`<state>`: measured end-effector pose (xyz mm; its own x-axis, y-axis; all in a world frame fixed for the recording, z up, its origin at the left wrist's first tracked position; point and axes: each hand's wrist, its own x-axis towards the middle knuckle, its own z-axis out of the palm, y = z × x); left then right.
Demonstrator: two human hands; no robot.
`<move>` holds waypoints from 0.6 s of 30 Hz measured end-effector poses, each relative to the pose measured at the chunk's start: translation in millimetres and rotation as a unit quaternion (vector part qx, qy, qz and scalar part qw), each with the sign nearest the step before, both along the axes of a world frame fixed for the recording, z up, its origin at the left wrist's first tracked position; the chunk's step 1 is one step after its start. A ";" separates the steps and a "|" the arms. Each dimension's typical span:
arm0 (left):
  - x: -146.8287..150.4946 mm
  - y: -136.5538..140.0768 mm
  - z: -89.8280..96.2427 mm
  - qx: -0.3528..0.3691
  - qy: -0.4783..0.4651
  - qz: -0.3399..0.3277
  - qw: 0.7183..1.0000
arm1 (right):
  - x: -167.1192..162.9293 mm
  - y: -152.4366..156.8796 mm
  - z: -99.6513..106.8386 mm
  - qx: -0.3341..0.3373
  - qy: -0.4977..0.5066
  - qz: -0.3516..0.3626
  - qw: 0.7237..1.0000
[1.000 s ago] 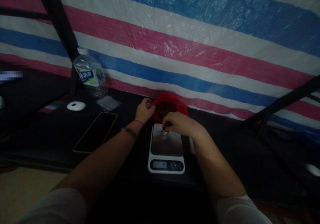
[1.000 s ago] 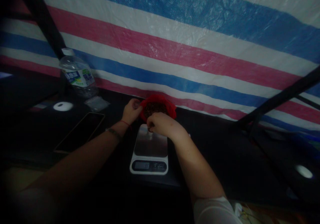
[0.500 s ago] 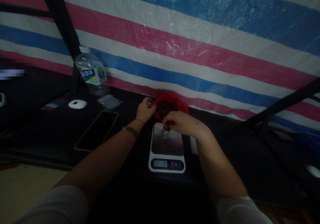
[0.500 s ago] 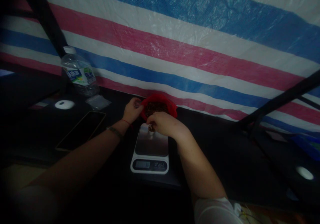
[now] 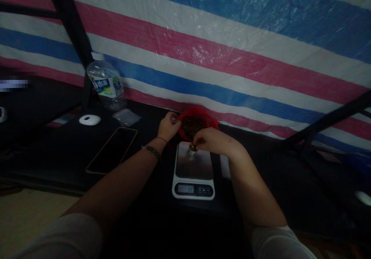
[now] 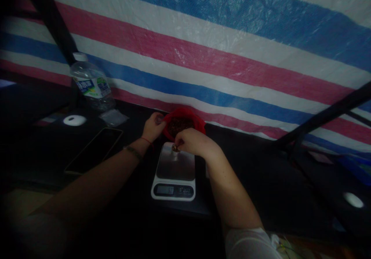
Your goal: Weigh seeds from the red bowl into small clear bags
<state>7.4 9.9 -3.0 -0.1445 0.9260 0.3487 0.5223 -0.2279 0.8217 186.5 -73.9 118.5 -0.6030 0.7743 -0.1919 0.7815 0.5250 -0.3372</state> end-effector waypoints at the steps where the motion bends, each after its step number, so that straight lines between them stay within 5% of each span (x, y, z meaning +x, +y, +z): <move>1: 0.3 0.1 -0.2 0.003 0.000 0.002 1.000 | -0.9 0.4 -2.3 -0.010 0.001 -0.003 1.000; 18: -0.3 -0.5 0.2 0.003 0.007 -0.003 1.000 | -0.5 -2.7 3.3 -0.007 -0.032 -0.014 0.999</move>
